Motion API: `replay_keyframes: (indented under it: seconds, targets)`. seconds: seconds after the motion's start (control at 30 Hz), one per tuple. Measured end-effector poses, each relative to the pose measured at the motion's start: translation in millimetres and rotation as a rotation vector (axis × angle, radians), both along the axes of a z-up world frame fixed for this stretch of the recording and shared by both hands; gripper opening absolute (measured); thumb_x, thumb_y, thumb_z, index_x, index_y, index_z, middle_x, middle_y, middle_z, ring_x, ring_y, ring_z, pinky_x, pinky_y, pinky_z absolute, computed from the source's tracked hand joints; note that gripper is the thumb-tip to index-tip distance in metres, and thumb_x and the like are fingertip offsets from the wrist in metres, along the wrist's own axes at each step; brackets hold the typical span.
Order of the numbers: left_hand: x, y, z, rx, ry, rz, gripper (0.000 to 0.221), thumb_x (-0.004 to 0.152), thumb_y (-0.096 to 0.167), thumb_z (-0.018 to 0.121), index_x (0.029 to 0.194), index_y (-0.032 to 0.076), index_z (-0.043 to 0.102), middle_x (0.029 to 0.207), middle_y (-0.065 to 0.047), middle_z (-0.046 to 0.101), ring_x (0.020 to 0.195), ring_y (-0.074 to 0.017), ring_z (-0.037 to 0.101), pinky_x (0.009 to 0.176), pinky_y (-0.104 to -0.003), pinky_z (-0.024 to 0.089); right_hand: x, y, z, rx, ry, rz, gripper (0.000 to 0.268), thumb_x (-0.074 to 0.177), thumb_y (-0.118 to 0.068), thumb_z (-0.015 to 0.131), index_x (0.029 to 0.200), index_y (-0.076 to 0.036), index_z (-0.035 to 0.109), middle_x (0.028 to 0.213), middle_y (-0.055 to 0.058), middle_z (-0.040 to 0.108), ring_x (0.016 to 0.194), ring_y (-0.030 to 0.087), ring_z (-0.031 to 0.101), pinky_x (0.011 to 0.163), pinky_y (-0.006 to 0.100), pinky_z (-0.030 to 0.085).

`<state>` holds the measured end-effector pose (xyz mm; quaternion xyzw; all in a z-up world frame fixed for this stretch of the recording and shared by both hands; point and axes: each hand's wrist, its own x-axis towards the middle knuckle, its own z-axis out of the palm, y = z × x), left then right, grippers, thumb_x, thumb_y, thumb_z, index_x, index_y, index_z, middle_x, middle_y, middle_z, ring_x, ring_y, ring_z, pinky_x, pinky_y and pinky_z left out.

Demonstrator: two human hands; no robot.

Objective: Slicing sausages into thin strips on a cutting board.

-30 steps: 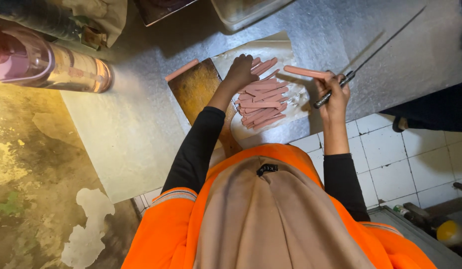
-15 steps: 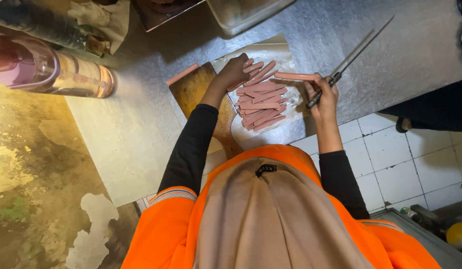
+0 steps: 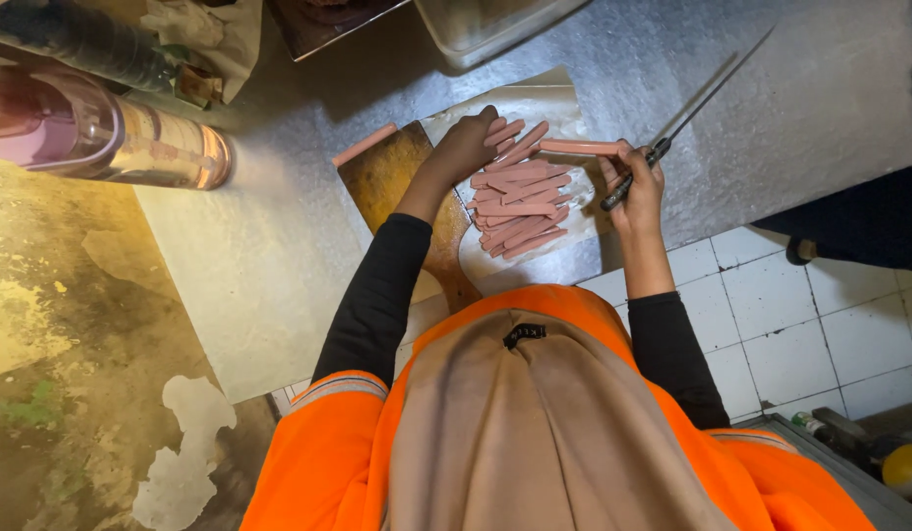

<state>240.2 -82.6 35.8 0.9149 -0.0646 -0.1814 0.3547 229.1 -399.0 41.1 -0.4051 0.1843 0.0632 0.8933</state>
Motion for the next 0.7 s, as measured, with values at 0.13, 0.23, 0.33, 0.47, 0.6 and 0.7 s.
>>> replay_keyframes:
  seconds: [0.13,0.23,0.33,0.47,0.6,0.7]
  targets:
    - [3.2,-3.7,-25.9,0.009,-0.016,-0.033,0.054,0.085,0.007,0.073,0.132,-0.001,0.048,0.116,-0.031,0.065,0.111,-0.0505,0.065,0.091,-0.056,0.055,0.1,-3.0,-2.8,-0.007,0.015,-0.009,0.028,0.087,-0.002,0.076,0.082,-0.014,0.051,0.095,0.006,0.070,0.092,0.022,0.075,0.098,0.041,0.068]
    - [2.0,-4.2,-33.2,0.118,0.019,-0.036,0.063,0.083,0.009,0.076,0.137,-0.003,0.046,0.112,-0.027,0.067,0.107,-0.0456,0.069,0.089,-0.054,0.057,0.2,-6.0,-6.7,-0.019,0.024,-0.007,0.028,0.087,-0.003,0.077,0.083,-0.015,0.052,0.097,0.006,0.071,0.094,0.021,0.075,0.099,0.042,0.067]
    - [-1.8,-3.4,-13.0,0.076,0.021,-0.025,0.057,0.086,0.007,0.075,0.133,-0.010,0.048,0.113,-0.034,0.066,0.108,-0.0519,0.067,0.090,-0.058,0.055,1.6,-5.1,-4.8,-0.004,0.007,-0.008,0.027,0.087,-0.003,0.077,0.083,-0.014,0.052,0.096,0.006,0.070,0.094,0.021,0.075,0.098,0.042,0.068]
    - [-33.6,-1.4,81.2,-0.135,0.077,0.144,0.055,0.088,0.012,0.070,0.135,-0.008,0.049,0.111,-0.033,0.067,0.106,-0.0487,0.069,0.090,-0.055,0.056,2.9,-7.8,-8.2,-0.005,0.036,-0.010,0.026,0.086,-0.004,0.077,0.083,-0.014,0.053,0.097,0.006,0.071,0.095,0.021,0.075,0.098,0.041,0.068]
    - [-40.3,40.4,62.9,-0.081,0.061,0.270,0.061,0.089,0.016,0.071,0.144,-0.001,0.050,0.129,-0.014,0.070,0.117,-0.0303,0.070,0.108,-0.049,0.044,2.0,-9.5,-4.3,-0.007,0.072,-0.023,0.026,0.085,-0.003,0.077,0.081,-0.014,0.054,0.098,0.008,0.072,0.094,0.023,0.076,0.097,0.041,0.068]
    - [-63.4,72.1,73.5,0.114,0.119,0.249,0.060,0.086,0.001,0.070,0.141,-0.011,0.049,0.136,-0.035,0.060,0.130,-0.0506,0.055,0.111,-0.058,0.044,2.8,-15.8,-16.7,-0.006,0.067,-0.021,0.030,0.086,-0.004,0.080,0.080,-0.015,0.052,0.094,0.008,0.072,0.093,0.023,0.076,0.098,0.041,0.069]
